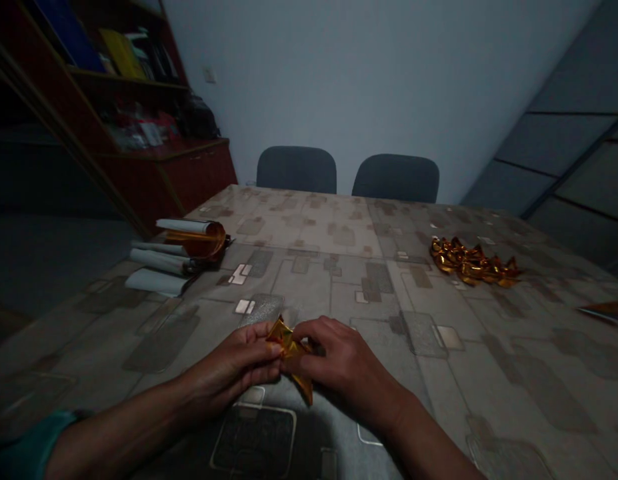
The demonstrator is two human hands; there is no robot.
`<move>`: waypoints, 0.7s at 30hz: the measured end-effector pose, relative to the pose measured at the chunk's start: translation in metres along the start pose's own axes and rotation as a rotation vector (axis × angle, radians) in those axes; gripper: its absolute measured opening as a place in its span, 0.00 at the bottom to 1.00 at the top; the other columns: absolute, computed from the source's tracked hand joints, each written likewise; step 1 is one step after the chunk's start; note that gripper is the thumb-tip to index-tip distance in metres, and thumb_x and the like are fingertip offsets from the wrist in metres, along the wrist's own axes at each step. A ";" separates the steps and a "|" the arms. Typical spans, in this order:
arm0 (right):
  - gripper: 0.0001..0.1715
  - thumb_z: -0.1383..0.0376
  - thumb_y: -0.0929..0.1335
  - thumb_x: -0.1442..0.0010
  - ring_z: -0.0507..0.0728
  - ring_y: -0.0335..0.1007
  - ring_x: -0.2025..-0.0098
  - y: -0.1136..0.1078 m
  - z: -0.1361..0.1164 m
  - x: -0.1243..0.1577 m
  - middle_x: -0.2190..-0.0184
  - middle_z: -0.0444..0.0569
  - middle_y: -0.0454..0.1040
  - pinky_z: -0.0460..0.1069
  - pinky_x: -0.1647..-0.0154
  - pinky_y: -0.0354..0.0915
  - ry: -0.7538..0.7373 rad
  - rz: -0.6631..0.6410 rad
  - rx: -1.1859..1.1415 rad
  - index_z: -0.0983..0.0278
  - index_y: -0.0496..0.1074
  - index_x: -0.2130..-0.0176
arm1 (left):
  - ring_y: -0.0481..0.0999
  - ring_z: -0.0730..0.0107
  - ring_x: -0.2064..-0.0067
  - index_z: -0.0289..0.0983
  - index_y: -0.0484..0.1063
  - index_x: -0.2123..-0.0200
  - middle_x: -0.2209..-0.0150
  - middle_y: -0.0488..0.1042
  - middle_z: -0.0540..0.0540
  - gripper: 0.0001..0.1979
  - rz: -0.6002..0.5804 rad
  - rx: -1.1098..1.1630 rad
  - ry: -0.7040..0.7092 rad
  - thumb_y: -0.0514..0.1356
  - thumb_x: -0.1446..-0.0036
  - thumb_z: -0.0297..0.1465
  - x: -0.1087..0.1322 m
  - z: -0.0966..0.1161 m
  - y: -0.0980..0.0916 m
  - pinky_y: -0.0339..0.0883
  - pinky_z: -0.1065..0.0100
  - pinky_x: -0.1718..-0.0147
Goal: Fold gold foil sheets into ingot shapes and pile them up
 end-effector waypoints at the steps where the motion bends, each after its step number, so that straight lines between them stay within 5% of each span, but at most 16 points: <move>1: 0.09 0.66 0.66 0.32 0.57 0.69 0.58 -0.001 -0.002 -0.001 0.59 0.50 0.74 0.51 0.61 0.65 -0.016 0.012 -0.020 0.58 0.77 0.56 | 0.77 0.77 0.73 0.31 0.72 0.66 0.70 0.78 0.47 0.20 0.008 -0.006 0.010 0.75 0.62 0.29 0.000 0.000 0.000 0.72 0.78 0.73; 8: 0.07 0.62 0.69 0.34 0.53 0.67 0.63 0.002 0.012 0.001 0.57 0.49 0.69 0.50 0.64 0.66 0.191 0.050 -0.477 0.58 0.79 0.60 | 0.76 0.77 0.74 0.32 0.71 0.67 0.70 0.79 0.47 0.21 0.047 -0.120 0.114 0.76 0.61 0.33 -0.002 -0.001 -0.004 0.71 0.77 0.74; 14: 0.13 0.56 0.67 0.33 0.58 0.68 0.56 0.009 0.015 0.001 0.59 0.49 0.71 0.54 0.54 0.64 0.428 0.080 -0.760 0.60 0.78 0.63 | 0.80 0.71 0.71 0.33 0.69 0.69 0.72 0.80 0.47 0.24 0.024 -0.108 0.149 0.77 0.62 0.37 -0.002 -0.005 0.000 0.72 0.74 0.72; 21: 0.11 0.57 0.69 0.37 0.55 0.68 0.66 0.015 0.015 0.004 0.69 0.46 0.72 0.50 0.65 0.63 0.668 0.182 -0.859 0.62 0.71 0.67 | 0.81 0.68 0.70 0.34 0.68 0.71 0.71 0.80 0.46 0.24 0.077 -0.123 0.203 0.77 0.64 0.37 0.000 -0.003 -0.001 0.72 0.73 0.73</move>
Point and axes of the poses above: each hand's wrist, its own x-axis away from the middle knuckle, its own y-axis out of the palm, z = x × y, the point moved 5 cm from there along -x, towards the middle knuckle
